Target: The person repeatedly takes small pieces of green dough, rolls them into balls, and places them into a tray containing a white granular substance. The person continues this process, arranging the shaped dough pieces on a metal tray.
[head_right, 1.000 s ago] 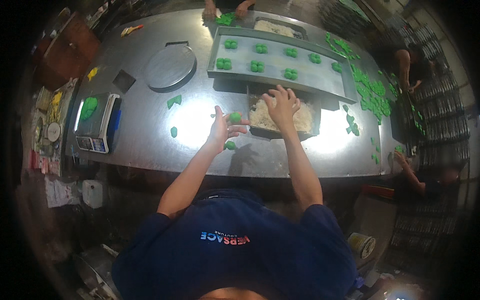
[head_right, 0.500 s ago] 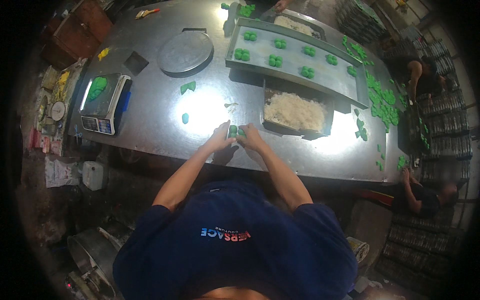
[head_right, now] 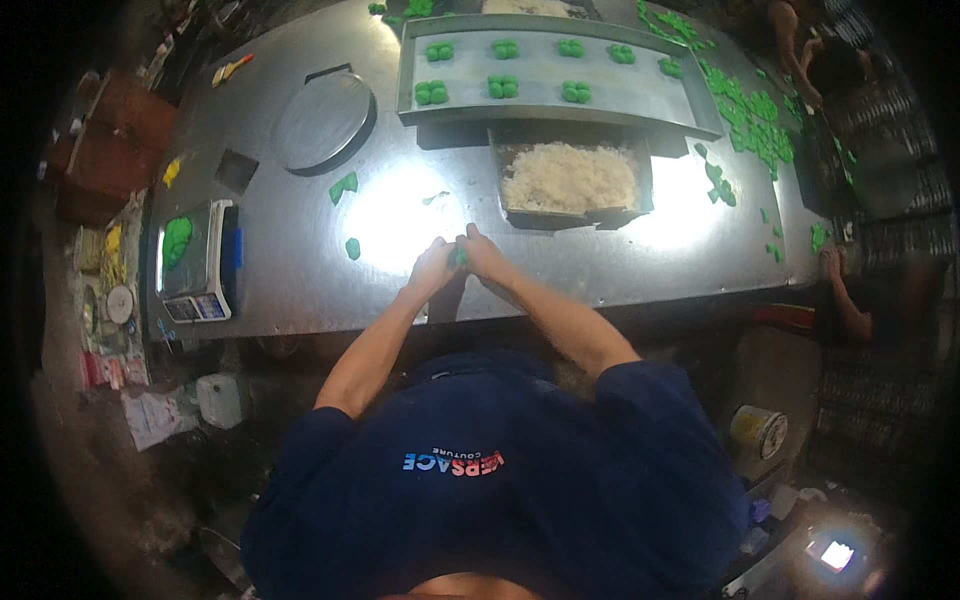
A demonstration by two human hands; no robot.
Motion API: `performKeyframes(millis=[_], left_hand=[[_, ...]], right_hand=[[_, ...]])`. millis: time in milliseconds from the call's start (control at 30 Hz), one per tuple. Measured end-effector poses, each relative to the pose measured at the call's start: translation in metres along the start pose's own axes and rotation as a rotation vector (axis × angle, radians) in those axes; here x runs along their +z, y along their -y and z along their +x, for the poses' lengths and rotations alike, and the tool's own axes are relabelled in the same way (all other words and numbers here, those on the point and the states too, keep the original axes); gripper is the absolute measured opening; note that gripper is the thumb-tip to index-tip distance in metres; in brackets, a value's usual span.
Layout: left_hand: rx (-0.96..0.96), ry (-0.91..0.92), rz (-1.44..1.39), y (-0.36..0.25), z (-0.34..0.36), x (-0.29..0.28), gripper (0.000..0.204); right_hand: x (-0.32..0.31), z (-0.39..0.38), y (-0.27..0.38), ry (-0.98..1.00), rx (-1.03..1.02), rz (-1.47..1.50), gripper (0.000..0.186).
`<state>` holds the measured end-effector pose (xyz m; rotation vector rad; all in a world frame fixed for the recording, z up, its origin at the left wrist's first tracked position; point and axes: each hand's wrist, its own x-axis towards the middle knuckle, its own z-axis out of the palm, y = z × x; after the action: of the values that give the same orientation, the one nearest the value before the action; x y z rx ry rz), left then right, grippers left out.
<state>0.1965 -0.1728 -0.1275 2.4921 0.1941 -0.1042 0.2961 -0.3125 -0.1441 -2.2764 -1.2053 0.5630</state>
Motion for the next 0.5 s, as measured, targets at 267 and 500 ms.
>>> performKeyframes(millis=[267, 500], left_hand=[[-0.218, -0.381, -0.521, 0.028, -0.052, -0.013, 0.073], [-0.555, -0.498, -0.903, -0.001, -0.083, -0.030, 0.041]], right_hand=[[-0.020, -0.020, 0.047, 0.063, 0.079, -0.071, 0.103], [-0.037, -0.018, 0.018, -0.038, 0.076, 0.372, 0.043]])
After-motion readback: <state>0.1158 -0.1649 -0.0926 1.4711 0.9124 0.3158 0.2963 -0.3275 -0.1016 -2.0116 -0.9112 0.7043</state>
